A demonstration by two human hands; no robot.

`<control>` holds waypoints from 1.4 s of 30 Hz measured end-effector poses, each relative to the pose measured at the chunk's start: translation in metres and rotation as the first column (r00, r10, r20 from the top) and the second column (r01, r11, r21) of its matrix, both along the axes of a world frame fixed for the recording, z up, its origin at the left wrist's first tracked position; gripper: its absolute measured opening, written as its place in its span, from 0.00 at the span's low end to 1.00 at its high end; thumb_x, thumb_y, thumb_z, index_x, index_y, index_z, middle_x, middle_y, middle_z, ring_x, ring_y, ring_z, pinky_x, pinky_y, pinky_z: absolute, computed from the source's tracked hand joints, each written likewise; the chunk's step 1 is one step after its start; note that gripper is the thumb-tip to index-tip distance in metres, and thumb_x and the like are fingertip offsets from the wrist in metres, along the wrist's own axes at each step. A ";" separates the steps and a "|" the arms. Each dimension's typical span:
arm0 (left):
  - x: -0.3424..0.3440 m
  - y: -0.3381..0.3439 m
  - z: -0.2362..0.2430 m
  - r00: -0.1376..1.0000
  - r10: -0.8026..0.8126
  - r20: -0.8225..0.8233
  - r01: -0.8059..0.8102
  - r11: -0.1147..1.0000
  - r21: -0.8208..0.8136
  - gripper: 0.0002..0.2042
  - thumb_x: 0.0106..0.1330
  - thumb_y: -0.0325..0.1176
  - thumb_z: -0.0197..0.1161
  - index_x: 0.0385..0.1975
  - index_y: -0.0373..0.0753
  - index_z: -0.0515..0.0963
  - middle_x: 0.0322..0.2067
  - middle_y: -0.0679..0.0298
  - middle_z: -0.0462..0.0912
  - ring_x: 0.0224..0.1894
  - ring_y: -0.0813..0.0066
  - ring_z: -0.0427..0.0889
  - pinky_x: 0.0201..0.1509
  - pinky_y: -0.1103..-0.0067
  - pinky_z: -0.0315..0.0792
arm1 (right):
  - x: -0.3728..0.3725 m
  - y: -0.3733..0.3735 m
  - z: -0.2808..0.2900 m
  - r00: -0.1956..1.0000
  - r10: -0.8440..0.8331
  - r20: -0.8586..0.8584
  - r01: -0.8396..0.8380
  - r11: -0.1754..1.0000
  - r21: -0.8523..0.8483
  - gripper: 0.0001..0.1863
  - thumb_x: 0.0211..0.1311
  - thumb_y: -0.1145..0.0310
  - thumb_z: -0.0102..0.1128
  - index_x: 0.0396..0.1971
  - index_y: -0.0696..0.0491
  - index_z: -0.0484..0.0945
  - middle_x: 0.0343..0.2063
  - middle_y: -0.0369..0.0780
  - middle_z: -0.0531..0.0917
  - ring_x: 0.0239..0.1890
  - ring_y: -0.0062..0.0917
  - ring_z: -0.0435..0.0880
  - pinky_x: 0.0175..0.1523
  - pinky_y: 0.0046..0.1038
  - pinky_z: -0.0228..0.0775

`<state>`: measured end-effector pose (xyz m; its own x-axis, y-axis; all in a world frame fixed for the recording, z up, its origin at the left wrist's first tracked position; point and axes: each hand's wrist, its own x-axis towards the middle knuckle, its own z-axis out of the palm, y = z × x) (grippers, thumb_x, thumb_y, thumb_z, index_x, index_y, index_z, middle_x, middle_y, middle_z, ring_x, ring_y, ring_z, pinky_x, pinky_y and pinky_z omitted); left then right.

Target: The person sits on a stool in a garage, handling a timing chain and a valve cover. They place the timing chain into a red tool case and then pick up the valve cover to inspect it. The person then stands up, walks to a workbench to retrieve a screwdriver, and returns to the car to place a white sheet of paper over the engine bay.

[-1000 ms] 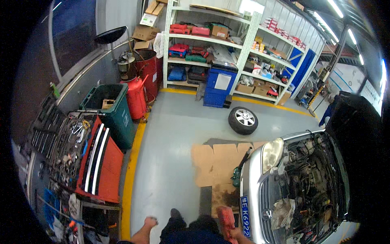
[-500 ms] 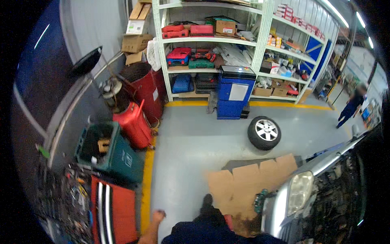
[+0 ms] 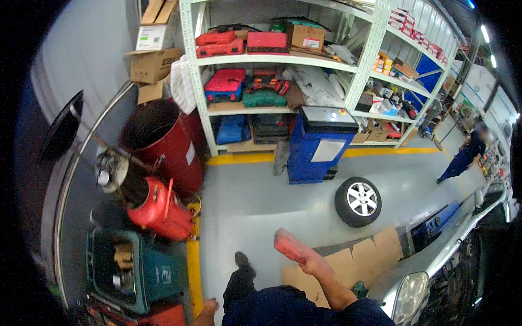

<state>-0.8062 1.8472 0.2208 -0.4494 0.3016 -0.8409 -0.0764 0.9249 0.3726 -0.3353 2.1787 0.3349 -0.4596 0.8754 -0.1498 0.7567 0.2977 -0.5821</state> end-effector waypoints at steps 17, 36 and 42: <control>-0.055 0.692 0.107 0.773 0.290 0.564 -0.517 0.804 0.295 0.27 0.61 0.40 0.63 0.62 0.41 0.70 0.56 0.56 0.77 0.58 0.56 0.76 0.65 0.58 0.70 | -0.254 0.452 -0.010 0.895 0.446 -0.016 -0.445 0.895 0.037 0.16 0.59 0.58 0.63 0.45 0.49 0.82 0.40 0.46 0.86 0.50 0.44 0.82 0.57 0.46 0.71; -0.214 1.229 -0.064 0.653 0.373 0.659 -0.746 0.465 0.476 0.31 0.64 0.53 0.61 0.64 0.45 0.70 0.61 0.64 0.75 0.63 0.64 0.73 0.66 0.66 0.70 | -0.204 0.302 -0.132 -0.398 -0.903 0.162 0.689 -0.411 -0.597 0.02 0.63 0.76 0.55 0.34 0.56 0.76 0.24 0.41 0.80 0.22 0.26 0.80 0.24 0.27 0.73; -0.276 1.391 -0.192 0.743 0.223 0.631 -0.602 0.635 0.484 0.39 0.56 0.63 0.64 0.65 0.46 0.70 0.66 0.63 0.71 0.66 0.60 0.69 0.70 0.62 0.65 | -0.377 0.353 -0.066 -0.446 -0.744 0.497 0.301 -0.648 -0.699 0.14 0.65 0.65 0.60 0.43 0.60 0.77 0.28 0.47 0.83 0.24 0.35 0.84 0.24 0.30 0.75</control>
